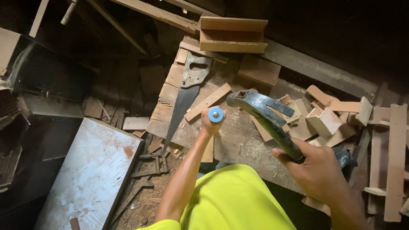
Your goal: The person uses a hammer and a blue cylindrical tool to repeatedly strike a small wooden block placed on a workbench. The person briefly inspects the block before continuing to hammer it.
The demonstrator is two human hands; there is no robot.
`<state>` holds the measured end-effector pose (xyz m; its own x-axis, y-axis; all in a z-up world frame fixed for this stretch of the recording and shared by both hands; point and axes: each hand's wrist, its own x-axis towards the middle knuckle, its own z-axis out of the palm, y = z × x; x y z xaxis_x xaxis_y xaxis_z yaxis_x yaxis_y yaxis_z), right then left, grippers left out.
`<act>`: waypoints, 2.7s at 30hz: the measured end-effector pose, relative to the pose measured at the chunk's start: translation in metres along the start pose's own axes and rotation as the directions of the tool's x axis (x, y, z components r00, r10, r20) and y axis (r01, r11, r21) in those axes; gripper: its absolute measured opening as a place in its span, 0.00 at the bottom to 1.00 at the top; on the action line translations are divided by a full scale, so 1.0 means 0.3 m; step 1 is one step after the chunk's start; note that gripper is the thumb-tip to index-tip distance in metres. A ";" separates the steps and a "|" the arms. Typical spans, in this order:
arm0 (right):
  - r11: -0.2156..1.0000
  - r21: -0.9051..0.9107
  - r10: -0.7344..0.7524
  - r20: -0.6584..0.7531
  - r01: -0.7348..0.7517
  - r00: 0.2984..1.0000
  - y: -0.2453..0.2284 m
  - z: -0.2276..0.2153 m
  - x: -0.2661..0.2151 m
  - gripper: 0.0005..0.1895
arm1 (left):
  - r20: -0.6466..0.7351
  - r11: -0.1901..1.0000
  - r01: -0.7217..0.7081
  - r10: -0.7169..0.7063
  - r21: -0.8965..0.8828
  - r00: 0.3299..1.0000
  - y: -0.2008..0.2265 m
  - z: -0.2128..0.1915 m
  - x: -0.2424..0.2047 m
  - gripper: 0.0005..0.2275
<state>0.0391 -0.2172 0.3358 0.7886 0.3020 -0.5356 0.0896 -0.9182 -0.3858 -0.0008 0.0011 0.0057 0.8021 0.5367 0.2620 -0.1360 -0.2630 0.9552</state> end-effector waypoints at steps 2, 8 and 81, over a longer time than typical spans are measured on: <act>0.998 0.018 -0.056 -0.003 0.056 0.998 0.009 0.005 0.004 0.17 | 0.011 1.000 0.000 0.000 0.016 1.000 0.001 -0.001 -0.007 0.16; 0.999 0.033 -0.022 0.099 0.019 0.995 0.036 0.022 0.017 0.18 | -0.002 1.000 0.006 -0.006 0.010 1.000 -0.005 0.003 -0.018 0.13; 0.913 0.119 -0.383 -0.082 0.391 0.920 0.072 0.274 0.092 0.10 | 0.169 0.999 -0.012 0.019 -0.042 0.985 -0.072 0.014 -0.056 0.03</act>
<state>0.0129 -0.2076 0.2508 0.7411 0.6087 -0.2833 0.3177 -0.6897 -0.6507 -0.0090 -0.0055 -0.0199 0.8861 0.3883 0.2530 -0.1699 -0.2358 0.9568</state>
